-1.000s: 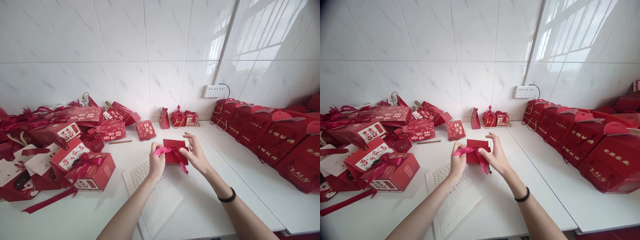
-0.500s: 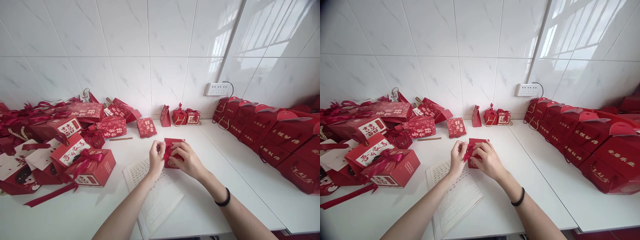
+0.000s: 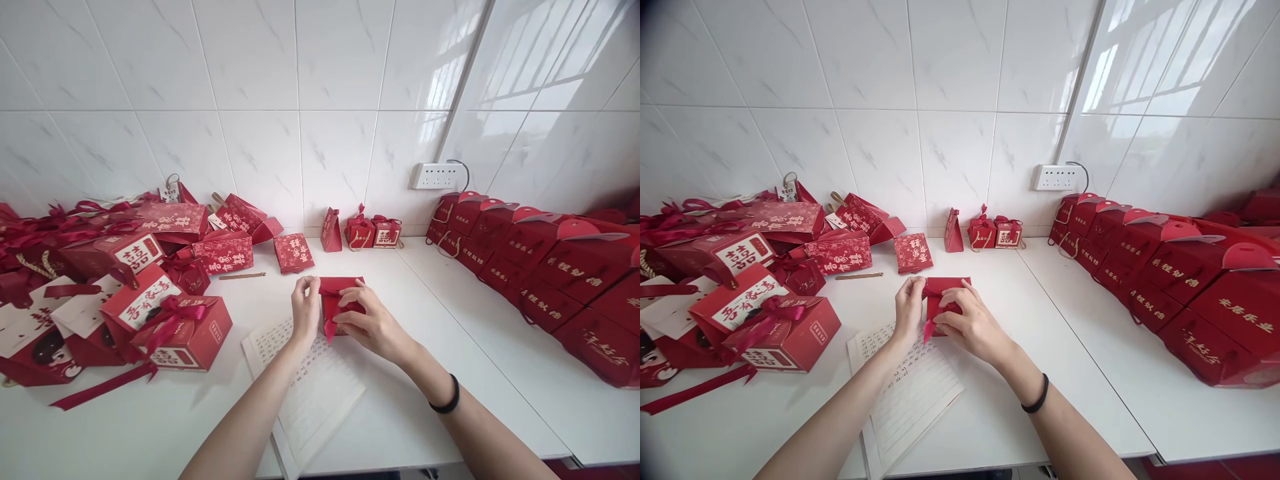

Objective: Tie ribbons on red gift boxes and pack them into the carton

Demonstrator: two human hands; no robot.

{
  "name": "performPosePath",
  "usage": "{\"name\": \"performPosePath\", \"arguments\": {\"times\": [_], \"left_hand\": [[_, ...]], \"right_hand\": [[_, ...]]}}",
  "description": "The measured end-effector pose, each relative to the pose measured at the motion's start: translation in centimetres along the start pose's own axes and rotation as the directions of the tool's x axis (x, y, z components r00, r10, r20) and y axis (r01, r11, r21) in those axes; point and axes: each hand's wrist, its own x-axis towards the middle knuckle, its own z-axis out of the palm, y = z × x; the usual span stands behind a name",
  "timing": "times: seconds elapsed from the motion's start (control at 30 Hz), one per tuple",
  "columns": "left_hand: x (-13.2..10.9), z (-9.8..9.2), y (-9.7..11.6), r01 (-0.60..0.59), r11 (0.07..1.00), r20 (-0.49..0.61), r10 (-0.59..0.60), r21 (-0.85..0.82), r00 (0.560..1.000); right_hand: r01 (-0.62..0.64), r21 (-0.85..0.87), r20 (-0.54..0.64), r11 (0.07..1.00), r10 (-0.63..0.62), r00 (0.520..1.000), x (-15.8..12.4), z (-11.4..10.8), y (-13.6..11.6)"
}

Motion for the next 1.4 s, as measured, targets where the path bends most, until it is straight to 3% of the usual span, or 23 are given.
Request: {"name": "performPosePath", "arguments": {"times": [0.13,0.27,0.4,0.5,0.57,0.67,0.73,0.77,0.87,0.93,1.0,1.07,1.13,1.2,1.27,1.37,1.4], "left_hand": [[0.2,-0.2,-0.4,0.033,0.999,0.060,-0.033,-0.005,0.998],[0.0,-0.2,-0.3,0.082,0.997,0.235,-0.076,-0.016,0.969],[0.1,-0.4,0.2,0.115,0.993,0.335,-0.107,-0.003,0.936],[0.2,-0.6,0.4,0.112,0.994,0.410,-0.110,0.021,0.905],[0.3,-0.7,0.4,0.096,0.995,0.452,-0.104,0.040,0.886],[0.3,-0.9,0.4,0.047,0.995,0.508,-0.087,0.091,0.857],[0.2,-0.9,0.4,-0.016,0.993,0.482,-0.044,0.121,0.875],[0.2,-0.8,0.5,-0.047,0.991,0.449,-0.014,0.125,0.893],[0.1,-0.7,0.6,-0.155,0.981,0.342,0.105,0.121,0.934],[0.1,-0.7,0.7,-0.309,0.939,0.287,0.257,0.153,0.923],[0.0,-0.8,0.9,-0.530,0.822,0.270,0.473,0.208,0.839],[-0.3,-0.9,1.0,-0.717,0.660,0.316,0.646,0.225,0.694],[-0.6,-1.0,1.2,-0.820,0.538,0.382,0.728,0.195,0.568],[-0.8,-1.0,1.2,-0.852,0.493,0.410,0.750,0.177,0.519],[-0.9,-0.9,1.4,-0.830,0.526,0.366,0.746,0.186,0.556],[-0.4,-1.2,2.3,-0.710,0.693,0.256,0.669,0.126,0.698],[-0.1,-1.4,2.8,-0.647,0.759,0.269,0.611,0.069,0.745]], "right_hand": [[-0.019,0.029,0.026,0.999,0.019,0.999,0.1,-0.3,-0.3],[-0.095,0.110,0.053,0.989,0.090,0.995,0.4,-0.6,-0.7],[-0.197,0.320,0.099,0.927,0.174,0.980,0.7,-1.4,-0.6],[-0.350,0.481,0.021,0.803,0.389,0.921,0.4,-2.6,0.6],[-0.456,0.447,0.010,0.769,0.505,0.863,0.0,-3.3,1.6],[-0.545,0.310,0.243,0.779,0.490,0.837,-0.6,-3.9,2.6],[-0.572,0.263,0.392,0.777,0.456,0.799,-0.8,-3.8,2.7],[-0.573,0.253,0.414,0.780,0.448,0.793,-0.9,-3.6,2.6],[-0.519,0.224,0.319,0.825,0.441,0.839,-0.7,-3.0,2.3],[-0.466,0.203,0.226,0.861,0.422,0.878,-0.6,-2.6,2.2],[-0.426,0.189,0.145,0.885,0.404,0.903,-0.4,-2.3,2.2],[-0.397,0.185,0.068,0.899,0.391,0.918,-0.3,-2.1,2.1],[-0.369,0.185,0.000,0.911,0.376,0.927,-0.3,-2.1,2.1],[-0.342,0.196,-0.043,0.919,0.356,0.933,-0.2,-2.1,2.0],[-0.325,0.205,-0.062,0.923,0.344,0.937,-0.2,-2.3,1.9],[-0.300,0.198,-0.080,0.933,0.320,0.944,-0.2,-2.4,1.7],[-0.285,0.201,-0.085,0.937,0.307,0.948,-0.2,-2.5,1.5]]}}
